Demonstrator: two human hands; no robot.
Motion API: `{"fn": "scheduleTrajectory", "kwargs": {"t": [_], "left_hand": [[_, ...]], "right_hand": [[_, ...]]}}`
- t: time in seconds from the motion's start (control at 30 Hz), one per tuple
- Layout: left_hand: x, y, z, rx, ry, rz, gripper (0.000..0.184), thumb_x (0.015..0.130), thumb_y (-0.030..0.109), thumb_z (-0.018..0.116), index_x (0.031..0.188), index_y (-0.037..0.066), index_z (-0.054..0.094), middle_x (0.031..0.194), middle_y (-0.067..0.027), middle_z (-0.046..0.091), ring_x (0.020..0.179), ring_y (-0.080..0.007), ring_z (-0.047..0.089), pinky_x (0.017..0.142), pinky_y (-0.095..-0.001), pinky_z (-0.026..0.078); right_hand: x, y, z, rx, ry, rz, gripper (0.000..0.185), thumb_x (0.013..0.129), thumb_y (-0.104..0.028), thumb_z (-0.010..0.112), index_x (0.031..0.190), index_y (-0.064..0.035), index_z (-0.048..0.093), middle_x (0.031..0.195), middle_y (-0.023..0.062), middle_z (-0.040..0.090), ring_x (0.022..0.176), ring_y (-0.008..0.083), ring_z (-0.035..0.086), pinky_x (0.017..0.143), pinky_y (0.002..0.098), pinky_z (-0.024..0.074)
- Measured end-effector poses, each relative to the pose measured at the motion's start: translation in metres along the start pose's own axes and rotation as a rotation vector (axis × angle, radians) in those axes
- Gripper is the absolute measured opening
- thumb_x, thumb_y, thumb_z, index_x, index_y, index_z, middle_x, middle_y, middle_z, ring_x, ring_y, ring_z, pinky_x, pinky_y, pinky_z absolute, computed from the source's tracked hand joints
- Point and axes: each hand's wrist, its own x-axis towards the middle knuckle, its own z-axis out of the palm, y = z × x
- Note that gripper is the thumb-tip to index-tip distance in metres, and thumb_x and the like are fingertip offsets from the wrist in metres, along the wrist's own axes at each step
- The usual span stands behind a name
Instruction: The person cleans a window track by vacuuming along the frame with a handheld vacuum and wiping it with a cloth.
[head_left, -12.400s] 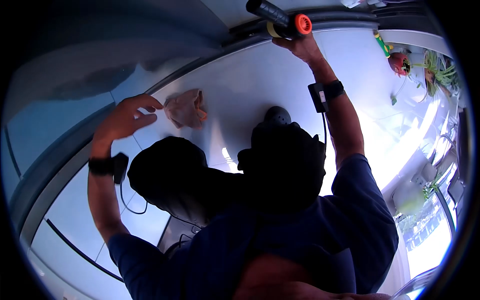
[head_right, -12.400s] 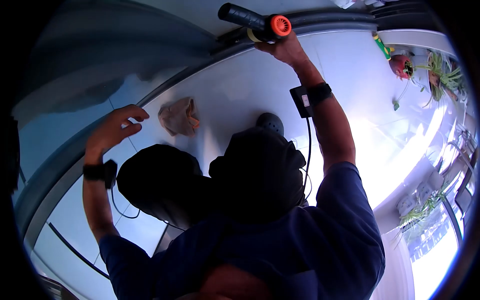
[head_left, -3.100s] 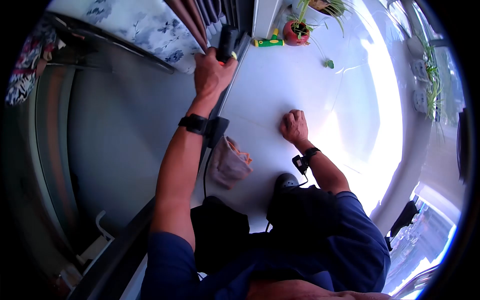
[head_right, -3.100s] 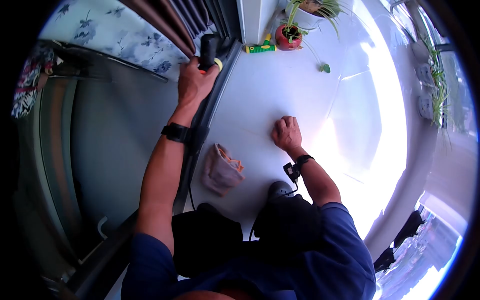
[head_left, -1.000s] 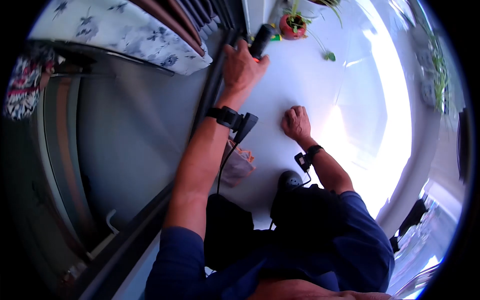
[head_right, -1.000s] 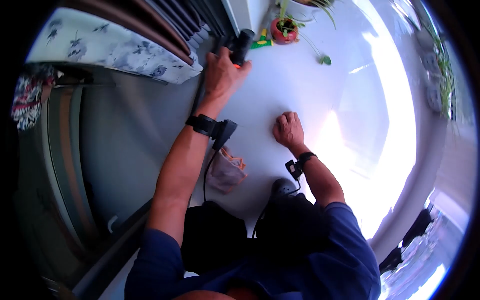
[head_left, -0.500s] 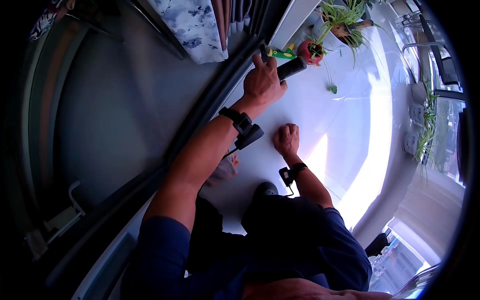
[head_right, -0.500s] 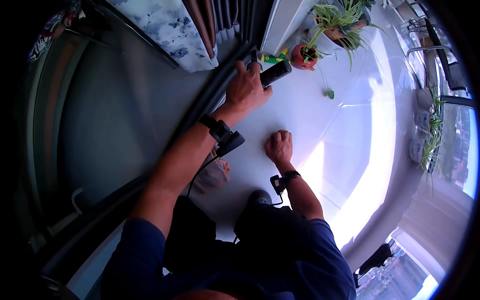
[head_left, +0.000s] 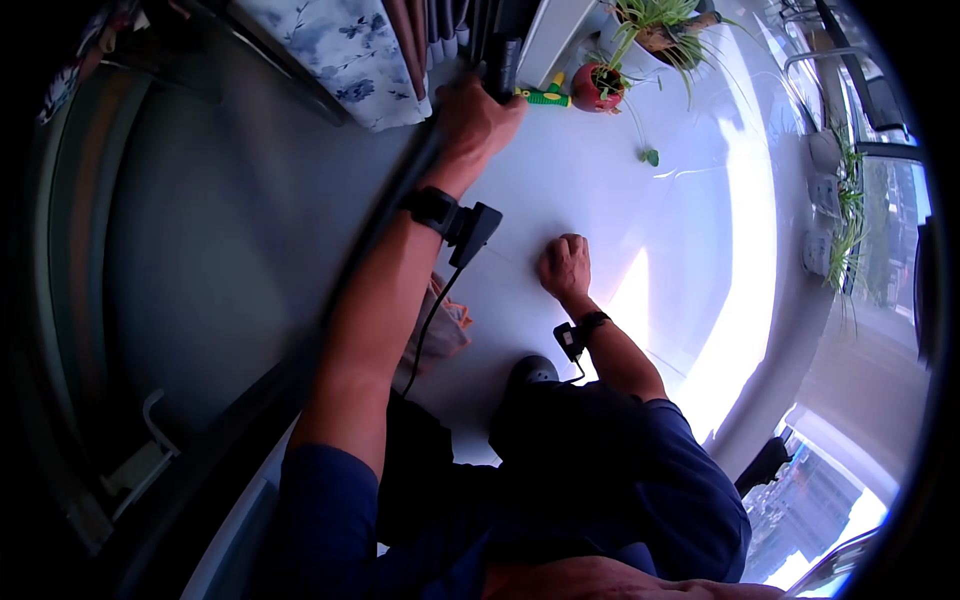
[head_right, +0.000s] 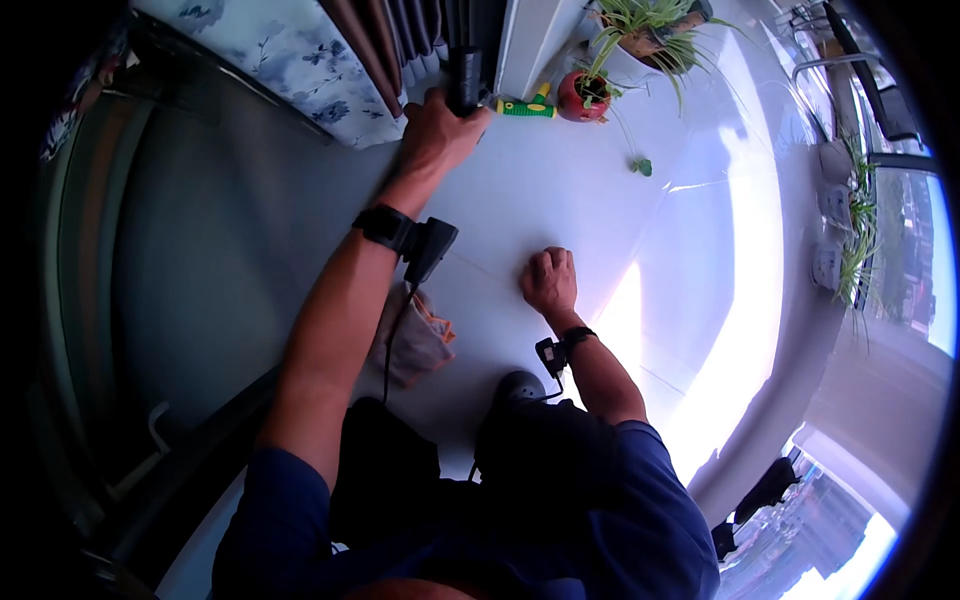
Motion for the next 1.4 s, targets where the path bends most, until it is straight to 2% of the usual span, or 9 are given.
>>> {"fn": "scheduleTrajectory", "kwargs": {"t": [0.13, 0.2, 0.27, 0.57, 0.83, 0.93, 1.03, 1.33, 1.4], "left_hand": [[0.001, -0.002, -0.025, -0.094, -0.152, -0.074, 0.057, 0.085, 0.045, 0.069, 0.114, -0.004, 0.064, 0.098, -0.0203, 0.068, 0.084, -0.0311, 0.072, 0.077, -0.0423, 0.06], [0.004, -0.003, -0.019, -0.056, -0.143, -0.082, 0.056, 0.086, 0.045, 0.07, 0.113, -0.004, 0.064, 0.099, -0.0204, 0.068, 0.086, -0.0316, 0.072, 0.078, -0.0416, 0.059], [0.0, -0.004, -0.016, -0.105, -0.139, -0.049, 0.063, 0.084, 0.045, 0.071, 0.122, -0.004, 0.058, 0.12, -0.0326, 0.056, 0.093, -0.0454, 0.069, 0.085, -0.05, 0.057], [-0.008, -0.012, -0.028, 0.034, -0.239, -0.009, 0.062, 0.089, 0.047, 0.067, 0.127, 0.0, 0.056, 0.114, -0.0257, 0.056, 0.091, -0.0386, 0.069, 0.082, -0.046, 0.059], [-0.038, -0.059, -0.094, 0.131, -0.409, 0.016, 0.068, 0.085, 0.046, 0.073, 0.129, -0.003, 0.057, 0.115, -0.0279, 0.064, 0.099, -0.0446, 0.069, 0.089, -0.0493, 0.057], [-0.05, -0.05, -0.136, 0.09, -0.624, -0.157, 0.06, 0.083, 0.039, 0.075, 0.125, -0.001, 0.058, 0.09, -0.0127, 0.067, 0.075, -0.0235, 0.07, 0.059, -0.038, 0.057], [-0.062, -0.062, -0.165, 0.093, -0.7, -0.222, 0.058, 0.083, 0.039, 0.074, 0.123, 0.001, 0.058, 0.091, -0.0104, 0.063, 0.068, -0.017, 0.064, 0.049, -0.0321, 0.052], [-0.095, -0.073, -0.196, 0.246, -0.793, -0.332, 0.055, 0.079, 0.04, 0.074, 0.119, 0.004, 0.06, 0.095, -0.0108, 0.064, 0.07, -0.0222, 0.064, 0.058, -0.0352, 0.058], [-0.104, -0.08, -0.194, 0.312, -0.766, -0.206, 0.057, 0.077, 0.042, 0.074, 0.117, 0.003, 0.061, 0.092, -0.0121, 0.066, 0.069, -0.022, 0.066, 0.058, -0.0348, 0.058]], "right_hand": [[0.001, 0.0, -0.002, 0.011, 0.012, 0.04, 0.017, 0.084, -0.014, 0.066, 0.098, -0.0064, 0.059, 0.107, 0.017, 0.057, 0.102, 0.038, 0.055, 0.09, 0.0476, 0.0496], [0.001, -0.001, -0.005, 0.009, -0.001, 0.031, 0.017, 0.084, -0.015, 0.066, 0.097, -0.0061, 0.061, 0.107, 0.017, 0.058, 0.103, 0.0376, 0.056, 0.091, 0.0468, 0.0499], [0.0, -0.003, -0.007, 0.025, 0.014, 0.061, 0.016, 0.084, -0.016, 0.065, 0.096, -0.006, 0.062, 0.107, 0.0166, 0.058, 0.103, 0.0374, 0.056, 0.092, 0.0462, 0.05], [0.002, -0.002, -0.01, 0.047, -0.001, 0.05, 0.016, 0.084, -0.014, 0.064, 0.097, -0.006, 0.06, 0.105, 0.0162, 0.058, 0.1, 0.0368, 0.057, 0.09, 0.0465, 0.0507], [0.001, 0.006, 0.001, 0.068, 0.048, 0.038, 0.018, 0.084, -0.017, 0.066, 0.098, -0.0068, 0.062, 0.107, 0.0165, 0.058, 0.103, 0.0375, 0.057, 0.092, 0.0466, 0.0506], [-0.002, 0.006, 0.001, 0.055, 0.049, 0.03, 0.017, 0.084, -0.017, 0.066, 0.097, -0.0069, 0.062, 0.107, 0.0165, 0.058, 0.102, 0.0376, 0.057, 0.091, 0.047, 0.0508], [0.001, 0.009, 0.003, 0.058, 0.093, -0.016, 0.016, 0.084, -0.016, 0.067, 0.097, -0.0076, 0.061, 0.105, 0.0157, 0.059, 0.1, 0.0374, 0.057, 0.089, 0.0466, 0.0509], [-0.003, 0.012, 0.01, 0.04, 0.063, 0.007, 0.015, 0.085, -0.02, 0.067, 0.097, -0.0103, 0.064, 0.105, 0.0137, 0.061, 0.099, 0.0365, 0.059, 0.086, 0.0463, 0.0531], [-0.003, 0.012, 0.01, 0.041, 0.067, 0.007, 0.015, 0.086, -0.021, 0.067, 0.096, -0.0107, 0.064, 0.105, 0.0138, 0.061, 0.1, 0.0366, 0.059, 0.087, 0.0462, 0.0532]]}}
